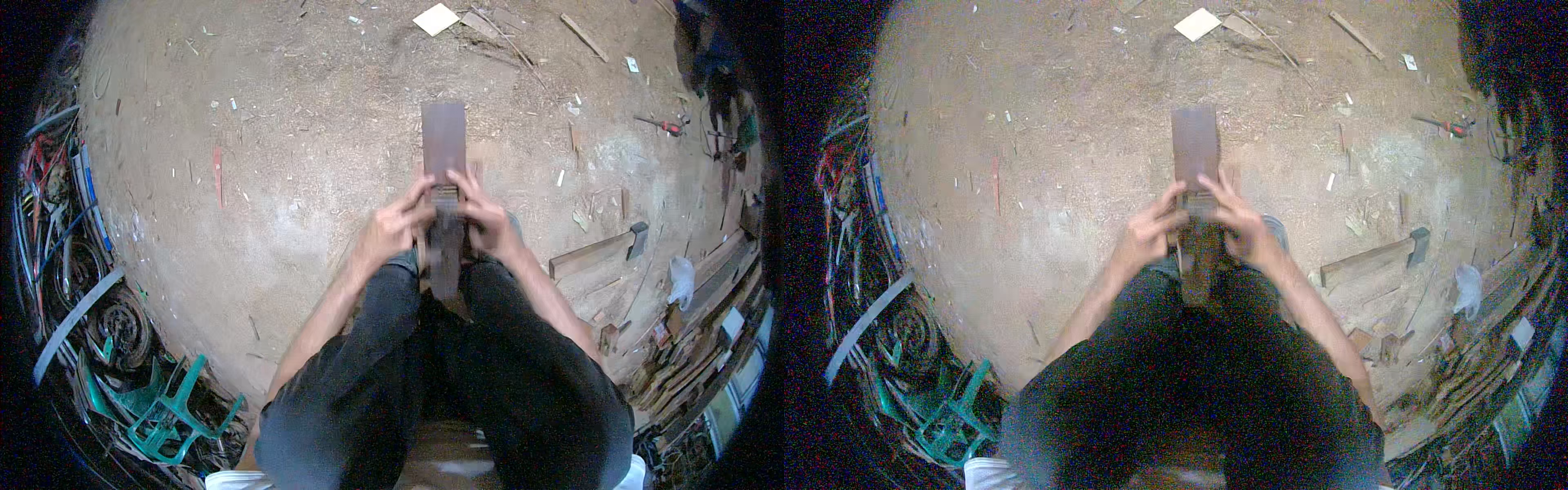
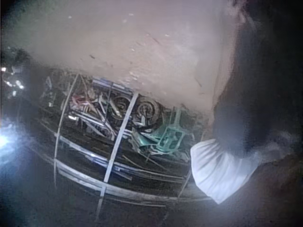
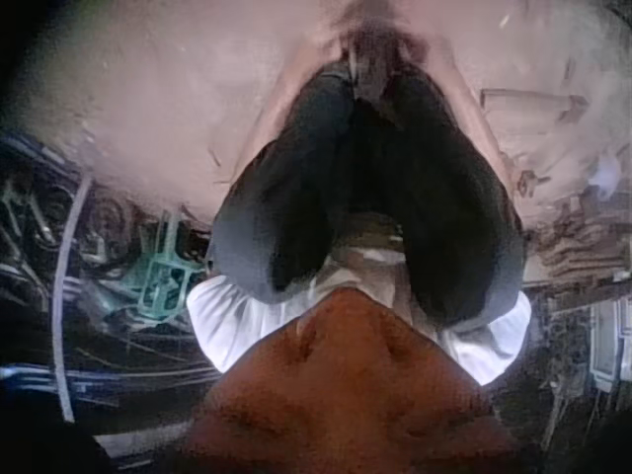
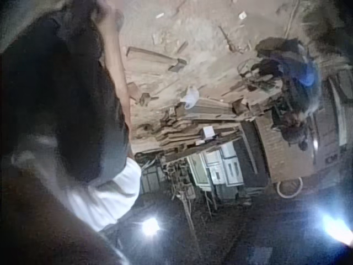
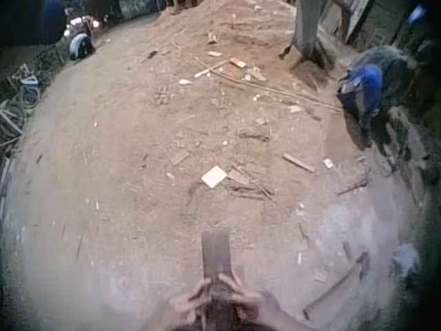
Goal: The person uses a wooden hand plane to shave and smooth the surface of a small block of wood while kneeling on a dirt floor. The person repeatedly pushes the plane across the wood and clears away wood shavings by hand.
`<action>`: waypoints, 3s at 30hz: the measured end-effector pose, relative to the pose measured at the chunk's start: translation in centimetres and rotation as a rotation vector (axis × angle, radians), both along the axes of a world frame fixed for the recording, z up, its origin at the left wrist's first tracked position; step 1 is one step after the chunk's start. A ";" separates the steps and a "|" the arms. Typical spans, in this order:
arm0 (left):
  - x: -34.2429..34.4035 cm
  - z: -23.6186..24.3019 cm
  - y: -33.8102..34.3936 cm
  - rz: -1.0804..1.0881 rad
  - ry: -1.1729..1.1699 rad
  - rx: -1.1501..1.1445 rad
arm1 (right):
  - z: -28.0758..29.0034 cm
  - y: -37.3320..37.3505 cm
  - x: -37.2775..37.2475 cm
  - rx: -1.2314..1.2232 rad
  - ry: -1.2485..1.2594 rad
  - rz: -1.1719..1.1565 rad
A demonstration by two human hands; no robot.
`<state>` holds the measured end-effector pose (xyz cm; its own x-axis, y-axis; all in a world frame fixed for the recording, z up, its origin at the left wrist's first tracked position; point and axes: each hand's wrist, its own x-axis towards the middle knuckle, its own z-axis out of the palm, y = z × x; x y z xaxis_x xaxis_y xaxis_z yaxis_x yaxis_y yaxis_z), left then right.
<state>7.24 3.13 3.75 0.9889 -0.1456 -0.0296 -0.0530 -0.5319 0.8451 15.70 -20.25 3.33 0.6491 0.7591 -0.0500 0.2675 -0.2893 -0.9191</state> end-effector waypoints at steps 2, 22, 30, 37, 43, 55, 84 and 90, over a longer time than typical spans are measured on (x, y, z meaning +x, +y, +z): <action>-3.6 0.8 -1.6 -0.007 -0.004 0.021 | -1.5 -2.3 -4.5 0.072 -0.002 0.012; -2.7 -0.8 -1.7 0.044 -0.087 -0.037 | -1.6 -1.2 -2.5 0.087 -0.053 -0.008; 7.4 -0.9 3.5 0.030 0.002 0.053 | -1.2 4.0 7.5 0.061 -0.051 -0.086; -5.0 -0.1 -1.6 -0.006 -0.067 -0.003 | -1.4 -2.3 -5.4 0.137 -0.017 0.011; -2.2 -0.4 0.4 0.073 -0.024 -0.009 | -0.8 0.3 -1.9 0.057 0.331 -0.038; -4.8 0.4 -1.2 0.002 -0.113 -0.002 | -0.4 -0.7 -4.5 0.131 0.358 -0.182; -7.4 -0.6 -2.2 0.056 -0.110 -0.016 | -2.5 -2.7 -6.6 0.058 -0.120 0.099; -2.4 -0.6 -0.6 0.122 0.010 -0.016 | 0.6 0.5 -1.0 0.027 0.309 -0.083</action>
